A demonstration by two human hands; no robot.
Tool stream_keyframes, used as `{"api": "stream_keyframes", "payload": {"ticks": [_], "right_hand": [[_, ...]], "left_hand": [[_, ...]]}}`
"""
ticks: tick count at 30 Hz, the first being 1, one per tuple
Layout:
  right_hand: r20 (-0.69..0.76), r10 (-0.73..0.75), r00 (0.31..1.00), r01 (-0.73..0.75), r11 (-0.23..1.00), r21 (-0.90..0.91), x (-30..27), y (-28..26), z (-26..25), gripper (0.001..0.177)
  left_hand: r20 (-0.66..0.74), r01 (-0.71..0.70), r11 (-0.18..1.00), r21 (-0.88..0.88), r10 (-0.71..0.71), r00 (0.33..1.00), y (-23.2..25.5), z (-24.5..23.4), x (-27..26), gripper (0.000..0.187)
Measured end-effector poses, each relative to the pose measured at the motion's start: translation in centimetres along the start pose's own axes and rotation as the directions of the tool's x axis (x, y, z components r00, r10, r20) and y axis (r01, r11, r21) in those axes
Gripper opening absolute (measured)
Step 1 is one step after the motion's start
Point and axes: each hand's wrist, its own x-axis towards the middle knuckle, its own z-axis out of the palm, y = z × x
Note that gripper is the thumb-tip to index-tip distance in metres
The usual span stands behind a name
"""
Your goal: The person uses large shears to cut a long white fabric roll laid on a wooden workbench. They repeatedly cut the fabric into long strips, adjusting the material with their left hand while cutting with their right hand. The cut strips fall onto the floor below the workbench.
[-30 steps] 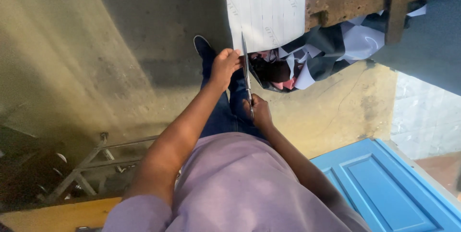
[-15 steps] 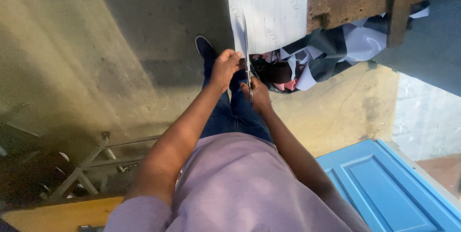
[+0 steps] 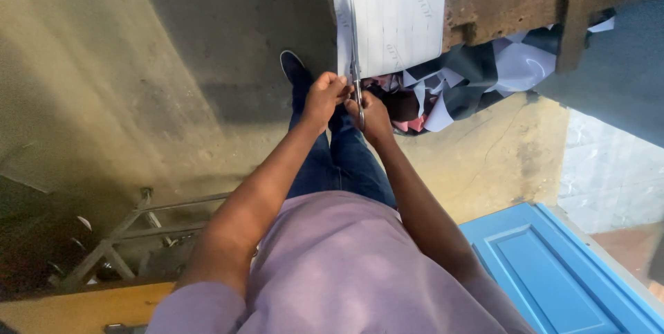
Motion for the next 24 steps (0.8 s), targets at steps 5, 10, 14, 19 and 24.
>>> {"api": "stream_keyframes", "payload": {"ticks": [5, 10, 14, 19, 24], "right_hand": [[-0.032, -0.016, 0.999, 0.016, 1.000, 0.015, 0.0, -1.4, 0.1, 0.042], [-0.056, -0.048, 0.997, 0.045, 0.997, -0.056, -0.5, -2.6, 0.0, 0.042], [-0.027, -0.045, 0.999, 0.043, 0.997, -0.059, -0.5, -5.0, -0.5, 0.043], [-0.001, 0.004, 1.000, -0.004, 0.997, 0.078, 1.4, -7.8, -0.7, 0.035], [-0.035, 0.026, 0.999, -0.025, 0.999, 0.023, 1.8, -8.0, -0.7, 0.037]], "left_hand": [[-0.017, -0.001, 1.000, 0.012, 0.001, 1.000, -0.5, -0.3, 0.7, 0.016], [-0.023, -0.004, 1.000, -0.006, 0.004, 1.000, -1.3, -0.9, 1.3, 0.016], [-0.013, -0.035, 0.999, 0.003, 0.035, 0.999, -4.3, -2.2, 3.8, 0.014], [-0.041, -0.005, 0.995, 0.104, 0.009, 0.999, -2.1, -1.5, 1.5, 0.014], [-0.044, 0.018, 0.995, 0.098, -0.014, 0.999, -1.0, -1.1, 0.7, 0.010]]}}
